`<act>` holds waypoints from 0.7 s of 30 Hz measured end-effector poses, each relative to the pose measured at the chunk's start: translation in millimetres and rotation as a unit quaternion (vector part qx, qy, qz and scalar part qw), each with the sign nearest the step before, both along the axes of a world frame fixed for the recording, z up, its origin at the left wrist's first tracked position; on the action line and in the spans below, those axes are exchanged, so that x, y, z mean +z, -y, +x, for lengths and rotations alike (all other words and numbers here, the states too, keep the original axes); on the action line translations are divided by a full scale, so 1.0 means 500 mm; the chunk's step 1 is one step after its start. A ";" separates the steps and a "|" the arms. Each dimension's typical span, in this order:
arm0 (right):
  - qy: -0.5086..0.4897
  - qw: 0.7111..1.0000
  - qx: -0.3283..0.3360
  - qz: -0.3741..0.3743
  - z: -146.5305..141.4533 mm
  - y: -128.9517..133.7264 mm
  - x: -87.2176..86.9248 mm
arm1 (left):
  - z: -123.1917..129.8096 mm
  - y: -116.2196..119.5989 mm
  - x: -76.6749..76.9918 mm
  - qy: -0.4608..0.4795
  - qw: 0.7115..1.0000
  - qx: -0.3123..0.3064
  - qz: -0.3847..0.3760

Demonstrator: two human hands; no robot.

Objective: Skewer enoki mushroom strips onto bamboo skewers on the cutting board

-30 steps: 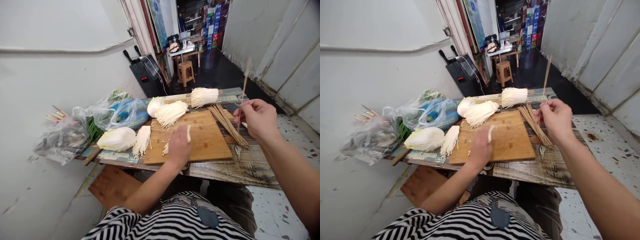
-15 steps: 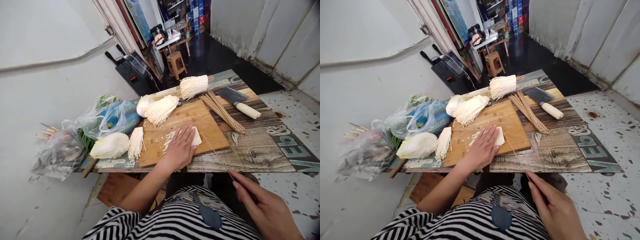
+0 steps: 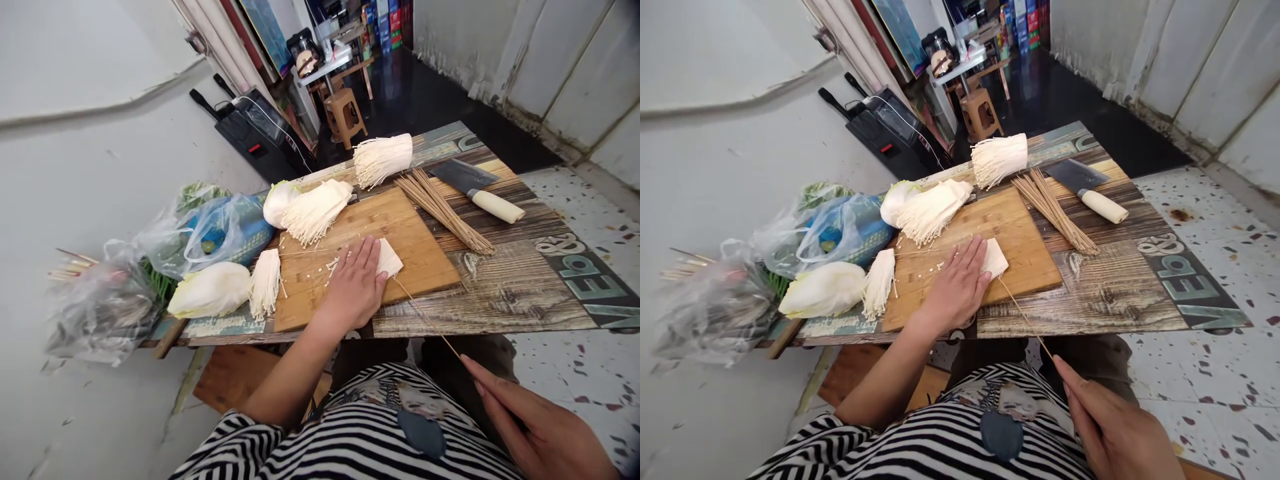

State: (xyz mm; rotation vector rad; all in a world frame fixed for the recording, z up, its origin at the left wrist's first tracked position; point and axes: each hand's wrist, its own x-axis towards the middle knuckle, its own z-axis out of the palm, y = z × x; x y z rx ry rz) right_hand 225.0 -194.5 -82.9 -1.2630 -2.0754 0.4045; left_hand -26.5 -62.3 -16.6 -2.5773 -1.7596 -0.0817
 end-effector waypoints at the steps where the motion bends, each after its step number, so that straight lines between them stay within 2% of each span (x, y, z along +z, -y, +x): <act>1: -0.003 1.000 -0.001 -0.004 -0.002 -0.001 0.002 | -0.002 -0.001 -0.001 -0.001 1.000 0.001 -0.003; 9: -0.036 0.999 -0.018 -0.019 -0.017 -0.010 0.019 | 0.006 -0.008 -0.020 0.021 0.999 0.012 -0.022; 16: -0.031 0.999 -0.007 -0.005 -0.019 -0.014 0.024 | 0.011 -0.008 -0.001 0.021 0.998 0.029 -0.047; 21: -0.013 1.000 -0.013 -0.005 -0.015 -0.011 0.025 | 0.020 -0.011 -0.007 0.018 0.999 0.051 -0.004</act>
